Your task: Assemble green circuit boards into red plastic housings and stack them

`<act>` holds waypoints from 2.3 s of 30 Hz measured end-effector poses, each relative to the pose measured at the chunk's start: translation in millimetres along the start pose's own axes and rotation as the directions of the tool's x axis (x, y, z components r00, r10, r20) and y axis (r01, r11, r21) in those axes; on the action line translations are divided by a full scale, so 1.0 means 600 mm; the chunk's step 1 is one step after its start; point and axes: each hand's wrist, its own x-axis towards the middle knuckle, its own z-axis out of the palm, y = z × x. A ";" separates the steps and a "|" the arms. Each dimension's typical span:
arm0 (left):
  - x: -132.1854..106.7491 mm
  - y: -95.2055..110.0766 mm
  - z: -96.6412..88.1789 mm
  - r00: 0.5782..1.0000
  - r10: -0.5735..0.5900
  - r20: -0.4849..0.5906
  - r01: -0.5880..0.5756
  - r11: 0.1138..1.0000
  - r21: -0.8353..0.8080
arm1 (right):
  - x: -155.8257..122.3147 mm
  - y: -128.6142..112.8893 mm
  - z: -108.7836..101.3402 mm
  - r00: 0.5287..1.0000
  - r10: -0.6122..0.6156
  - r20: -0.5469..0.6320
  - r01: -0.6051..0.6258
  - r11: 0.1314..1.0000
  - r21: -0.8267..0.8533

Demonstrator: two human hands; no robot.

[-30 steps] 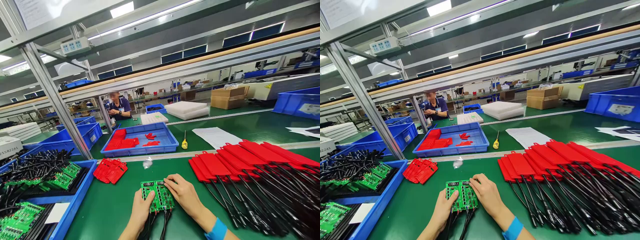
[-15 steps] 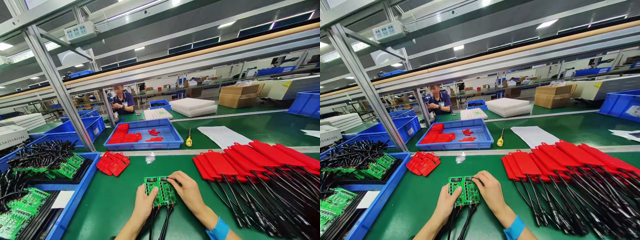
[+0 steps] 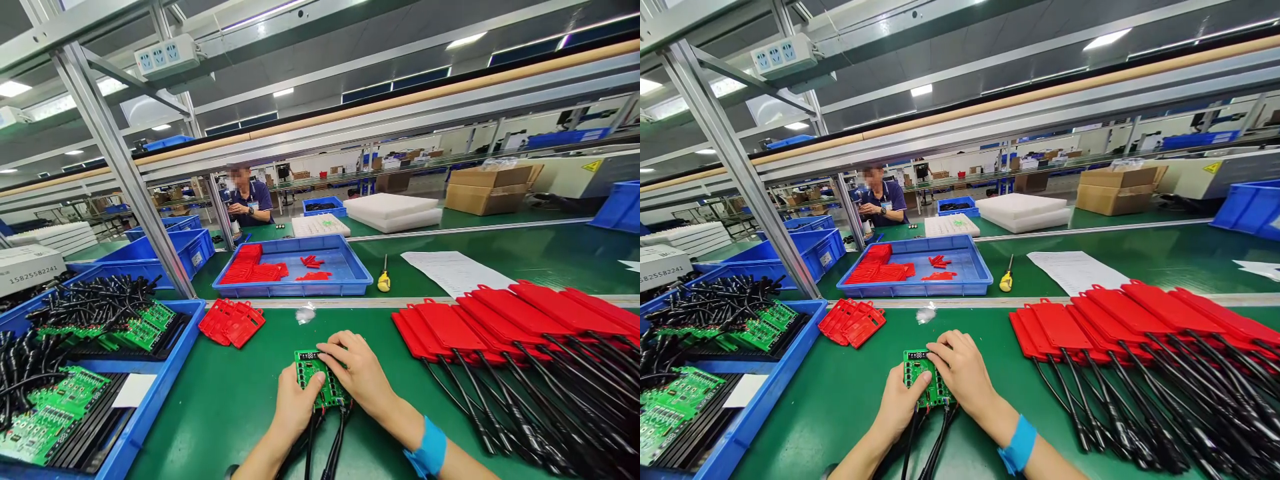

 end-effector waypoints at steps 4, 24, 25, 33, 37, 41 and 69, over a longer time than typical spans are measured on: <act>0.003 -0.004 -0.002 0.998 0.019 -0.065 -0.015 0.997 0.071 | 0.017 -0.009 0.008 0.999 -0.028 0.021 0.029 0.999 -0.020; 0.017 0.011 -0.021 0.969 0.076 -0.234 -0.033 0.983 0.182 | 0.076 0.000 0.044 0.955 0.199 0.221 -0.252 0.936 0.247; 0.017 0.012 -0.021 0.970 0.075 -0.233 -0.033 0.983 0.181 | 0.078 0.001 0.043 0.952 0.192 0.240 -0.253 0.933 0.256; 0.031 0.003 -0.031 0.948 -0.060 -0.314 0.040 0.997 -0.069 | 0.107 0.015 0.042 0.905 0.114 0.411 -0.247 0.926 0.286; 0.037 -0.001 -0.034 0.954 -0.141 -0.264 0.090 0.976 -0.196 | 0.146 0.073 0.056 0.889 0.231 0.394 -0.323 0.928 0.184; 0.038 0.005 -0.035 0.954 -0.172 -0.246 0.102 0.957 -0.273 | 0.154 0.128 0.094 0.851 0.400 0.339 -0.431 0.902 0.017; 0.000 0.050 -0.026 0.995 -0.048 0.089 0.091 0.811 -0.578 | -0.039 -0.033 0.034 0.644 0.456 0.614 -0.650 -0.096 0.754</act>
